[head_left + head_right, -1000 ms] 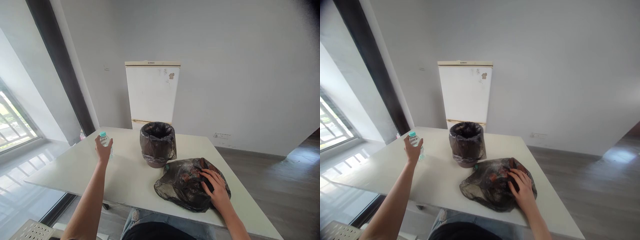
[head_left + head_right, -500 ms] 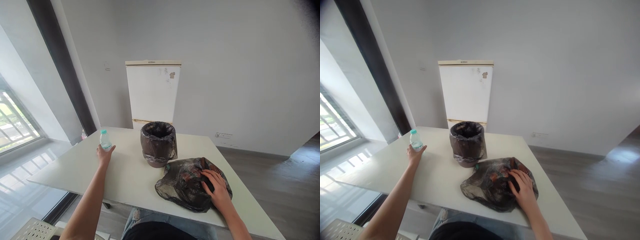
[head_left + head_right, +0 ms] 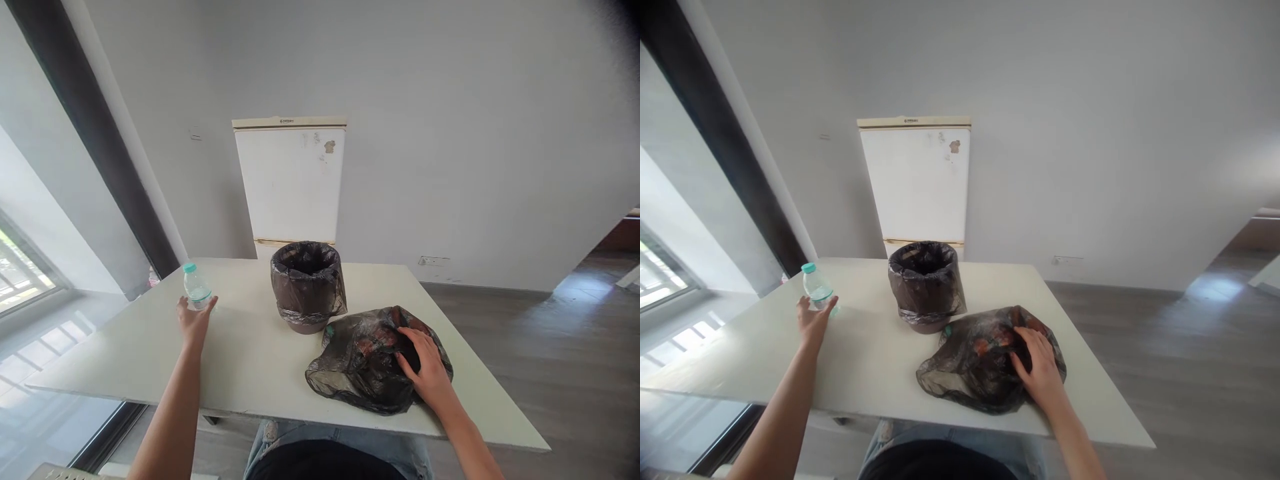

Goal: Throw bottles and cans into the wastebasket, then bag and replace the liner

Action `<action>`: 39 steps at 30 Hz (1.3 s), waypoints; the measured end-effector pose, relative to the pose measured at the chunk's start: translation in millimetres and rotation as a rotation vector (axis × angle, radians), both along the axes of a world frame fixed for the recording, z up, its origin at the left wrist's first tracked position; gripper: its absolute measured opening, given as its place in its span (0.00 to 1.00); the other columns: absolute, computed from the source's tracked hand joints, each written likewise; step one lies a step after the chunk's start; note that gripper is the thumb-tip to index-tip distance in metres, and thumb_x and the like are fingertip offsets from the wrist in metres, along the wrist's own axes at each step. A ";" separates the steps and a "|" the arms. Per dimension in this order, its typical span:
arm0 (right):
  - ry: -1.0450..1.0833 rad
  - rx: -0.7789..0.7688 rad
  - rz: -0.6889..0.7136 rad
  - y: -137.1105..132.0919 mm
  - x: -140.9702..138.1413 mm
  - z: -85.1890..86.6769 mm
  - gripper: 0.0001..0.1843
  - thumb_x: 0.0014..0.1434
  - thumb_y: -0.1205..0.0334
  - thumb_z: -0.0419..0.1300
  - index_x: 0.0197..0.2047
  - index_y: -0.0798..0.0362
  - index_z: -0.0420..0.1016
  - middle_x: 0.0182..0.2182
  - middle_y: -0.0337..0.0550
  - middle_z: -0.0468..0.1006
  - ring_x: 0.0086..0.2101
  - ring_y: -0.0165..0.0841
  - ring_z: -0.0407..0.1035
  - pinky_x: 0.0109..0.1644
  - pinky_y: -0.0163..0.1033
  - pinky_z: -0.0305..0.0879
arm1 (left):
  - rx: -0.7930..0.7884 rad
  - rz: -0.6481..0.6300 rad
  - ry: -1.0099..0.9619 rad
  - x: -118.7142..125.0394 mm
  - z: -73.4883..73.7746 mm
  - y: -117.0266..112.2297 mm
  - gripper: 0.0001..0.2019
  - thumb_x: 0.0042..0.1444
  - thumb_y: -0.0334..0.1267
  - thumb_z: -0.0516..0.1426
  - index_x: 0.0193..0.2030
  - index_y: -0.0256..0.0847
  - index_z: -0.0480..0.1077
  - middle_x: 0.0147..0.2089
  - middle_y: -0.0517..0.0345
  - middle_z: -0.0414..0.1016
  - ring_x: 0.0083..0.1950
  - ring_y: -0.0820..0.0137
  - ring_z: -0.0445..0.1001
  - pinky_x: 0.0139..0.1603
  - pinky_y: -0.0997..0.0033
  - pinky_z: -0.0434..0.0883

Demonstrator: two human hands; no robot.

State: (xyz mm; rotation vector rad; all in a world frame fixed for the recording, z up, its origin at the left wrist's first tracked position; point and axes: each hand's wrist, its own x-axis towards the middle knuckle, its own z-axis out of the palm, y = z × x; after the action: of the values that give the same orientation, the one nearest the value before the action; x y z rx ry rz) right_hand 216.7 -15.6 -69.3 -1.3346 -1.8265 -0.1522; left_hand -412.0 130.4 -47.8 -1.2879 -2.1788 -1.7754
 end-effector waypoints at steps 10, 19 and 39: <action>0.252 0.149 -0.004 -13.9 -4.4 19.6 0.08 0.69 0.62 0.57 0.45 0.49 0.78 0.47 0.51 0.76 0.49 0.45 0.72 0.55 0.55 0.70 | 0.302 0.243 -0.057 98.2 41.3 -103.4 0.15 0.68 0.45 0.49 0.51 0.39 0.70 0.53 0.46 0.74 0.56 0.57 0.75 0.55 0.56 0.75; 0.695 0.320 0.242 -28.4 -29.0 53.1 0.07 0.68 0.59 0.55 0.40 0.47 0.74 0.41 0.50 0.78 0.45 0.47 0.74 0.57 0.61 0.68 | -0.173 -1.202 0.047 288.5 86.9 -190.6 0.11 0.68 0.39 0.55 0.46 0.43 0.80 0.44 0.52 0.83 0.42 0.66 0.81 0.45 0.68 0.77; 0.638 0.065 0.446 -60.4 19.0 75.6 0.27 0.64 0.36 0.50 0.28 0.45 0.77 0.19 0.44 0.67 0.23 0.43 0.64 0.48 0.61 0.64 | -0.352 -0.882 0.318 321.6 42.8 -175.7 0.15 0.68 0.32 0.49 0.44 0.49 0.76 0.42 0.50 0.80 0.44 0.59 0.79 0.46 0.58 0.74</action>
State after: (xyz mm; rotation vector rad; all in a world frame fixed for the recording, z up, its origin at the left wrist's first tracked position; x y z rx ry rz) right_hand 235.7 -76.0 6.4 -0.7729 -1.4935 0.4054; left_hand -90.4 -45.3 -5.0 -2.6965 -1.9110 -1.1859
